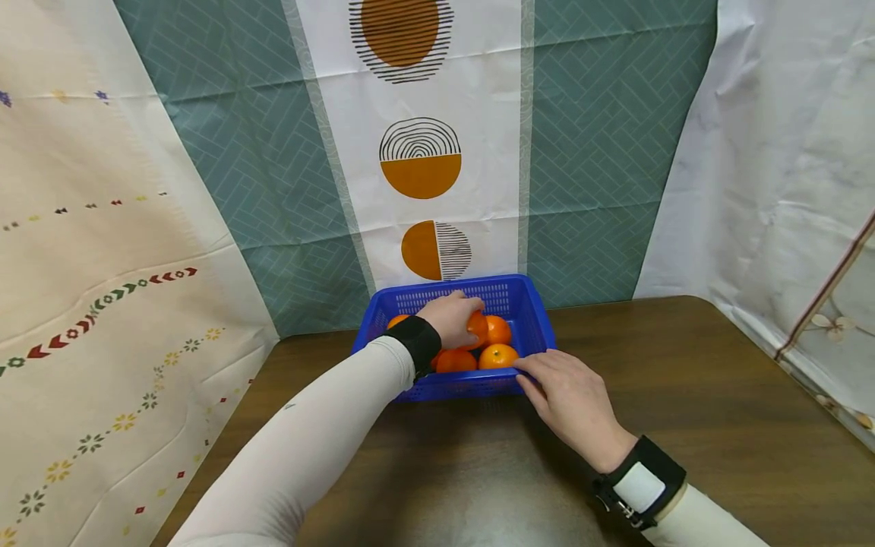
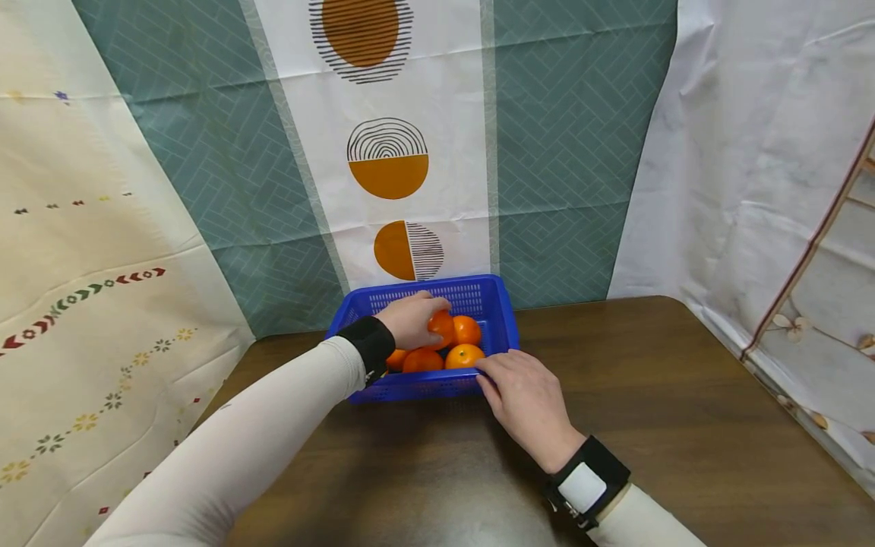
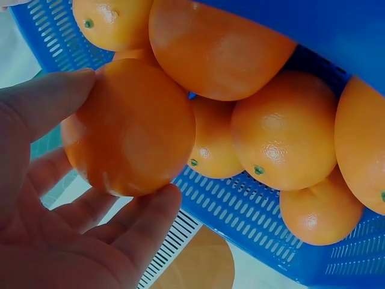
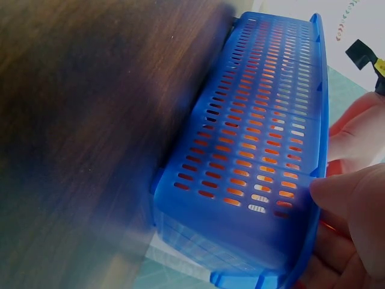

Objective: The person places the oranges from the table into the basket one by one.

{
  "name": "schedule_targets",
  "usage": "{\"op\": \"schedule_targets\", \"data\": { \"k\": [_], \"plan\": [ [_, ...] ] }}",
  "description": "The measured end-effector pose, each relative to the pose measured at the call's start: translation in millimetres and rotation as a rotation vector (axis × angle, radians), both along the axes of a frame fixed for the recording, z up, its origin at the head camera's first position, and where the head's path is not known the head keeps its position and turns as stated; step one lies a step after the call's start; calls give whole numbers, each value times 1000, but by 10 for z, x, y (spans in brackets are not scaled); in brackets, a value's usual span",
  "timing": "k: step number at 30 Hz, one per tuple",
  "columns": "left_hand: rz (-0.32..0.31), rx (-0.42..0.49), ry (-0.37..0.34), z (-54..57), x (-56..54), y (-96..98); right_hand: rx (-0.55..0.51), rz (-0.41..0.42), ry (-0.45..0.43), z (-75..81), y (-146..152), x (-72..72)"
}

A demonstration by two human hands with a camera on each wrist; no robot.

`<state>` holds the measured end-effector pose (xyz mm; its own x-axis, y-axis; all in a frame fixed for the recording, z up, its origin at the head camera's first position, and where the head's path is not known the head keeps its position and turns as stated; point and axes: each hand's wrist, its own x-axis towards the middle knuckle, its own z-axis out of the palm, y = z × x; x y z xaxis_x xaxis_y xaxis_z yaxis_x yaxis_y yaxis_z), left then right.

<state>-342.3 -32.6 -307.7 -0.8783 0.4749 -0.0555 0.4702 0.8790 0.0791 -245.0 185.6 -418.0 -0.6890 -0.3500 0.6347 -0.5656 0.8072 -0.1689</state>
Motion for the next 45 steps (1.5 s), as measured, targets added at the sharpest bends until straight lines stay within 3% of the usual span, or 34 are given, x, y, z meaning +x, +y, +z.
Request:
{"op": "schedule_targets", "data": {
  "k": [17,22,29,45],
  "plan": [
    [-25,0,-9,-27,-18,41,-5,15,10,6,12,-7],
    [-22,-18,-28,-95,-65,23,-2,15,9,12,10,-8],
    [-15,2,-14,-68,9,-56,0,11,-5,10,6,-7],
    [74,-39,81,-84,132,-402,3,13,14,2,-9,4]
  ]
}}
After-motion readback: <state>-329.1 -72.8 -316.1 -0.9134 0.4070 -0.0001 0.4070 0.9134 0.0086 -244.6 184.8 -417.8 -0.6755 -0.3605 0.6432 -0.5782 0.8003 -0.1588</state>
